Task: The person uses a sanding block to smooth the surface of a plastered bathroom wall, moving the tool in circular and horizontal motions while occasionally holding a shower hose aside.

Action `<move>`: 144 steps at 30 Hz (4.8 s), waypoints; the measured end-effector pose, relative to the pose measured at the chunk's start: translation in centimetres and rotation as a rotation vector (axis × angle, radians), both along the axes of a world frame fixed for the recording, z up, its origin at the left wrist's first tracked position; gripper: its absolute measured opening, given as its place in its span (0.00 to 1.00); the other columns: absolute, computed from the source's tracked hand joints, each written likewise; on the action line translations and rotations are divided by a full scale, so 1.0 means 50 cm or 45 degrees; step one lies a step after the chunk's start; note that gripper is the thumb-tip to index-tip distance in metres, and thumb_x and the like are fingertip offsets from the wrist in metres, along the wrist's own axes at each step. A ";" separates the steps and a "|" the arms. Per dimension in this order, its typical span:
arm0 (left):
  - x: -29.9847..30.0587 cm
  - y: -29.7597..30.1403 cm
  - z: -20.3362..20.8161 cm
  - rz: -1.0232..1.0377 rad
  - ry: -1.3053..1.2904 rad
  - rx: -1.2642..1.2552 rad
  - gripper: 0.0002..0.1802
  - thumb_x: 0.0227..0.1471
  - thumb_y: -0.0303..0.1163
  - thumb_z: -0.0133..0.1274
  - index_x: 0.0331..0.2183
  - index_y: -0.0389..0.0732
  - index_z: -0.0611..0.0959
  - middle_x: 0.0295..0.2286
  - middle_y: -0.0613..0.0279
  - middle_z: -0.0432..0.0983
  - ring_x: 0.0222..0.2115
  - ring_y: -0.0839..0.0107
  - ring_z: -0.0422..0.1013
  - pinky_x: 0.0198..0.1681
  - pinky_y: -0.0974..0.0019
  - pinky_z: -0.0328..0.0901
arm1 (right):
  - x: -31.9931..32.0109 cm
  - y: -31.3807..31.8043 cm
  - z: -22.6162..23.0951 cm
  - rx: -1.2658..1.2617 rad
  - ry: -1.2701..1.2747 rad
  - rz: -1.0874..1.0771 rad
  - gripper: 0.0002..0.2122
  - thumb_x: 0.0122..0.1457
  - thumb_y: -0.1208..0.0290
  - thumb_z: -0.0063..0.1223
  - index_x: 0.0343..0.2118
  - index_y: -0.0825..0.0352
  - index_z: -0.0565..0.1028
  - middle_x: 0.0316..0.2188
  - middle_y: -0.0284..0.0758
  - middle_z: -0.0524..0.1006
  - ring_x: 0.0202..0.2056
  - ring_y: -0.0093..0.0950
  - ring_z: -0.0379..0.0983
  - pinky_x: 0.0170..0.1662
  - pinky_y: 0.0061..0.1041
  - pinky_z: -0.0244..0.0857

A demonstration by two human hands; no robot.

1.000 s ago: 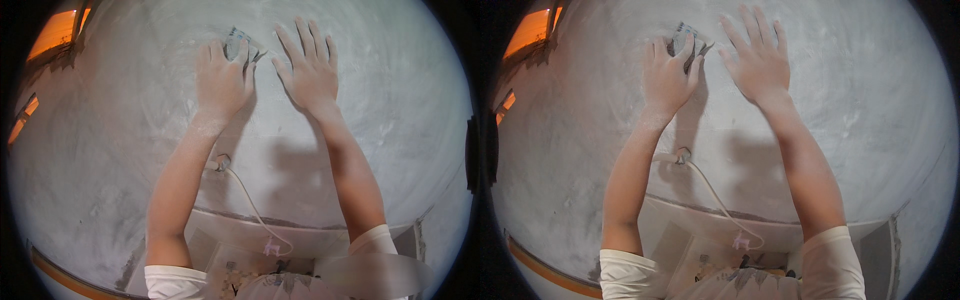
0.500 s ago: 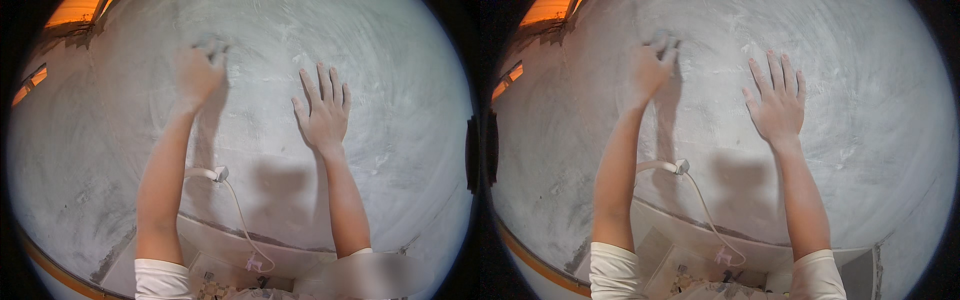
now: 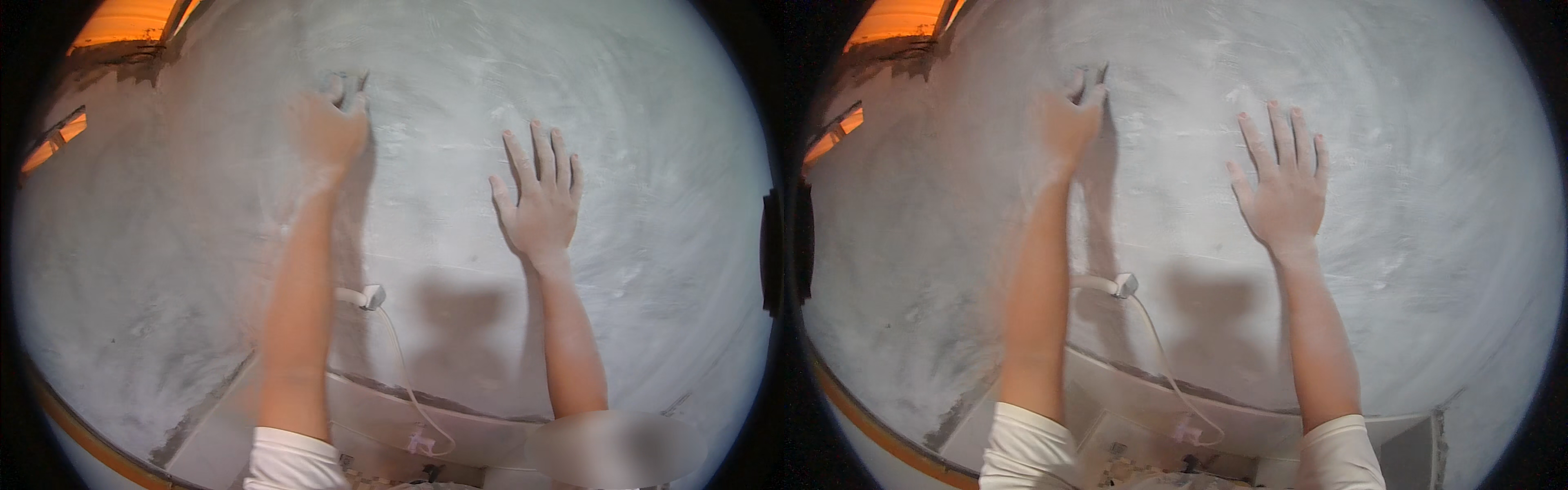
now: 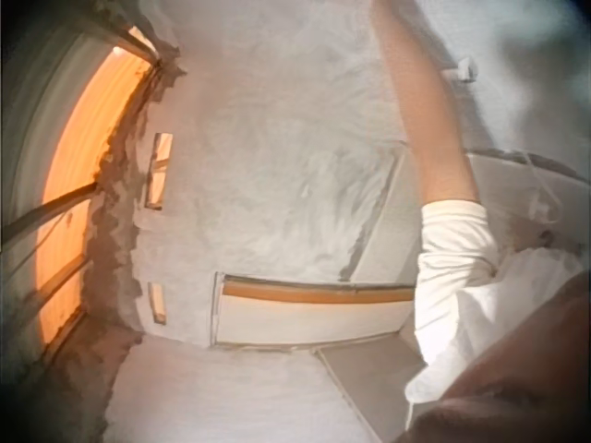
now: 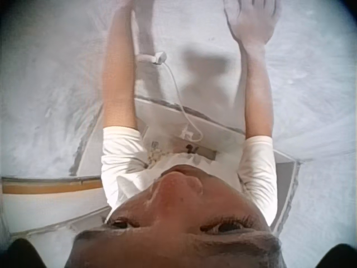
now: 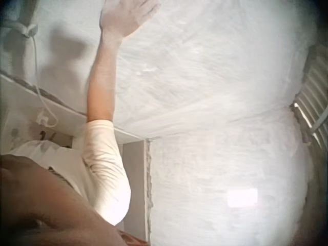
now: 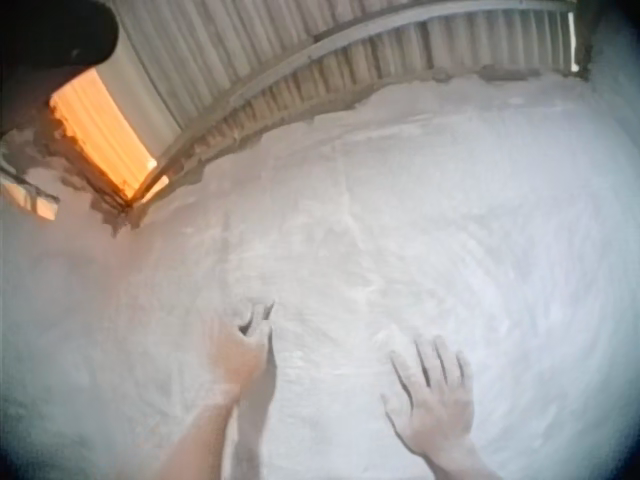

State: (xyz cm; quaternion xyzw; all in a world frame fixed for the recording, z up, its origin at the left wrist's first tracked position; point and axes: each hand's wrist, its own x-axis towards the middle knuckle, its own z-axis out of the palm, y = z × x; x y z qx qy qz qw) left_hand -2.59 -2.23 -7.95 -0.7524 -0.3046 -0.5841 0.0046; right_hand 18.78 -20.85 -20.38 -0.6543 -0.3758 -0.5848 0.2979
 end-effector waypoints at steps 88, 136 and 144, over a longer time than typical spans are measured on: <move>0.059 -0.432 -0.728 -1.411 -0.128 -1.652 0.22 0.69 0.41 0.53 0.35 0.30 0.87 0.30 0.67 0.80 0.32 0.83 0.70 0.37 0.72 0.66 | -0.203 -0.301 -0.494 0.419 2.227 1.915 0.26 0.71 0.56 0.50 0.62 0.72 0.70 0.54 0.36 0.76 0.52 0.28 0.74 0.53 0.30 0.71; 0.326 -0.367 -0.803 -1.432 -0.123 -1.090 0.11 0.62 0.30 0.60 0.37 0.29 0.87 0.30 0.55 0.86 0.31 0.72 0.78 0.39 0.67 0.71 | 0.026 -0.235 -0.541 0.394 1.663 0.769 0.15 0.61 0.64 0.68 0.38 0.75 0.82 0.32 0.42 0.86 0.32 0.27 0.80 0.40 0.28 0.72; 0.313 -0.380 -0.711 -1.222 0.107 -0.967 0.13 0.60 0.33 0.62 0.37 0.30 0.89 0.29 0.52 0.86 0.29 0.71 0.78 0.37 0.66 0.70 | 0.036 -0.247 -0.491 0.663 1.349 0.667 0.14 0.62 0.64 0.67 0.39 0.74 0.84 0.29 0.40 0.86 0.28 0.25 0.78 0.36 0.29 0.71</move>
